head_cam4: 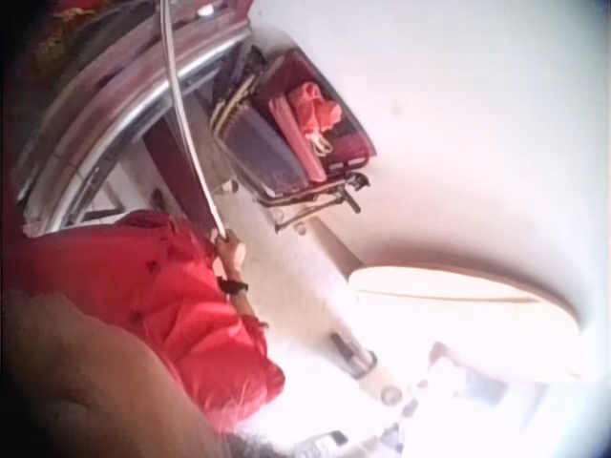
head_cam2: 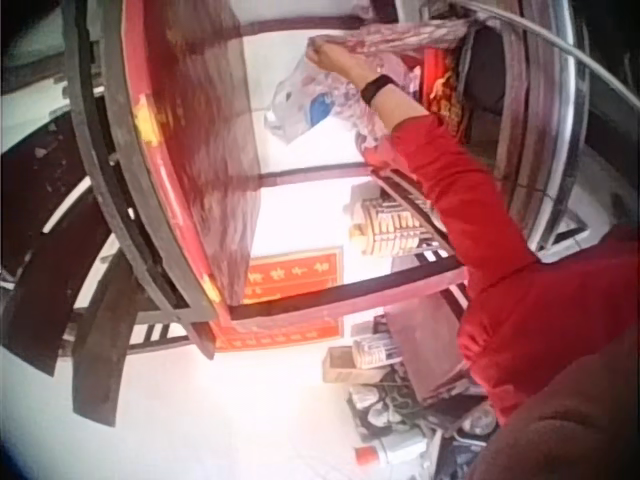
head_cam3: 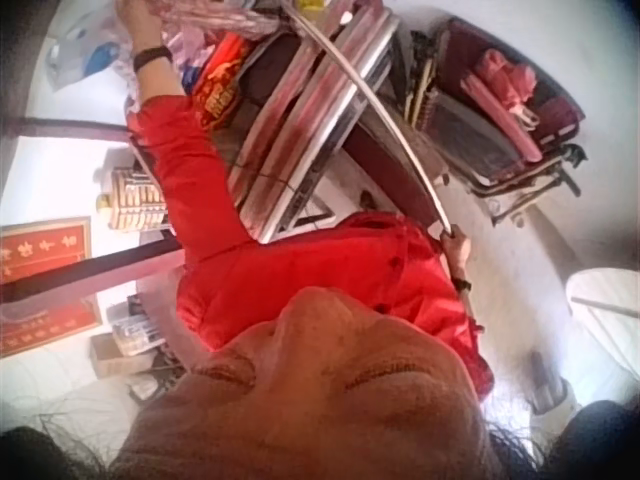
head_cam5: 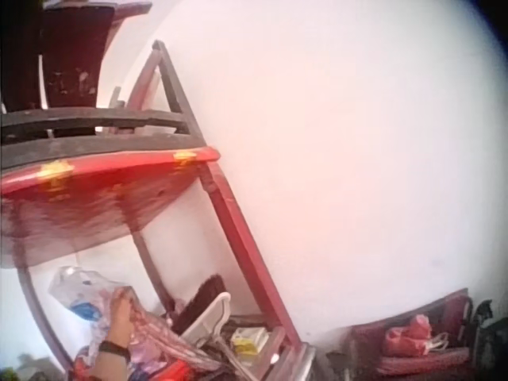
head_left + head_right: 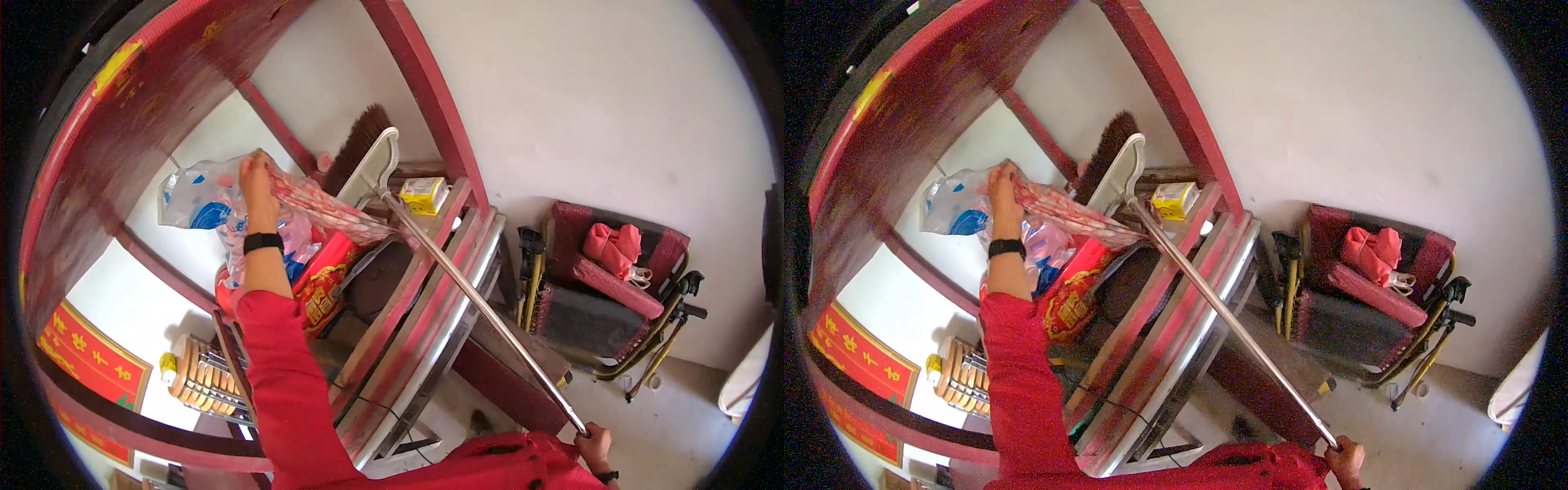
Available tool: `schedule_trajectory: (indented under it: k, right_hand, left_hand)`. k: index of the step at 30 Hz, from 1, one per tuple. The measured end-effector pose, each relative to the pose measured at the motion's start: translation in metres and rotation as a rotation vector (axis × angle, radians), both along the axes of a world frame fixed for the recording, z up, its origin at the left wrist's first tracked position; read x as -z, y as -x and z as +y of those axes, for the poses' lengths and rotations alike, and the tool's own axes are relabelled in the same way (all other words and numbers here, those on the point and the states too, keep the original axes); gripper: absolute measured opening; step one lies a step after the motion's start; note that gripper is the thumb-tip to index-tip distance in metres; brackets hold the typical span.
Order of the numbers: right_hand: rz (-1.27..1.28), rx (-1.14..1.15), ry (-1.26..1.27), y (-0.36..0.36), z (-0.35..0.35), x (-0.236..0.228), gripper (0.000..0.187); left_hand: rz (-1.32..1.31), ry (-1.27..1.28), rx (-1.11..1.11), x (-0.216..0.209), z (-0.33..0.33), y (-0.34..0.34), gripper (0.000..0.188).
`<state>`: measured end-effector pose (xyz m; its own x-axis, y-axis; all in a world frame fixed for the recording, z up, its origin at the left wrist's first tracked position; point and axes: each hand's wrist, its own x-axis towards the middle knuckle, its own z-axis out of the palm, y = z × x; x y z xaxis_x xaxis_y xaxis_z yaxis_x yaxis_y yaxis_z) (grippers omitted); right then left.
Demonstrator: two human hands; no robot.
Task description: Cleaning a wooden shelf using a broom and a cloth.
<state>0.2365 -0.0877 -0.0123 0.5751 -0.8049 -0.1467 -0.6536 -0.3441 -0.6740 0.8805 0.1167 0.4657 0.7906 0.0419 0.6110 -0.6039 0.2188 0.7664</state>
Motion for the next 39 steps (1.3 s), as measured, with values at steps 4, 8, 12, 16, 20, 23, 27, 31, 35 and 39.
schedule_trajectory:
  k: [4, 8, 12, 16, 20, 23, 27, 31, 35, 39]
  right_hand:
    - [0.017, -0.009, 0.042, 0.009, 0.002, 0.005, 0.011]
    - [-0.015, -0.038, 0.051, 0.012, 0.007, 0.001, 0.011]
    - [-0.055, -0.025, 0.011, 0.019, 0.013, -0.001, 0.012]
    - [-0.036, -0.045, 0.034, 0.023, 0.02, 0.003, 0.012]
    - [0.04, -0.075, 0.016, 0.025, 0.023, 0.013, 0.012]
    - [0.013, -0.05, -0.043, 0.023, 0.022, 0.008, 0.013]
    - [0.032, -0.051, -0.105, 0.02, 0.024, 0.008, 0.014]
    - [0.05, -0.092, -0.161, 0.022, 0.025, 0.011, 0.015]
    - [0.06, -0.122, -0.336, 0.024, 0.024, 0.024, 0.016]
    - [0.09, -0.167, -0.558, 0.024, 0.021, 0.041, 0.013]
  left_hand:
    - [-0.096, -0.034, 0.0, -0.034, -0.027, 0.013, 0.008]
    - [-0.161, -0.148, 0.035, -0.043, -0.062, 0.009, 0.018]
    - [-0.192, -0.269, 0.084, -0.023, -0.107, 0.01, 0.016]
    - [-0.126, -0.33, 0.261, 0.011, -0.145, 0.024, 0.016]
    - [-0.08, -0.634, 0.384, 0.045, -0.169, 0.051, 0.014]
    - [-0.139, -0.951, 0.505, 0.079, -0.195, 0.098, 0.016]
    - [-0.517, -1.582, 0.354, 0.125, -0.19, 0.127, 0.037]
    - [-0.639, -1.615, 0.164, 0.15, -0.161, 0.112, 0.03]
    - [-0.347, -1.084, -0.136, 0.173, -0.114, 0.055, 0.023]
    - [-0.302, -1.014, -0.353, 0.191, -0.064, 0.001, 0.024]
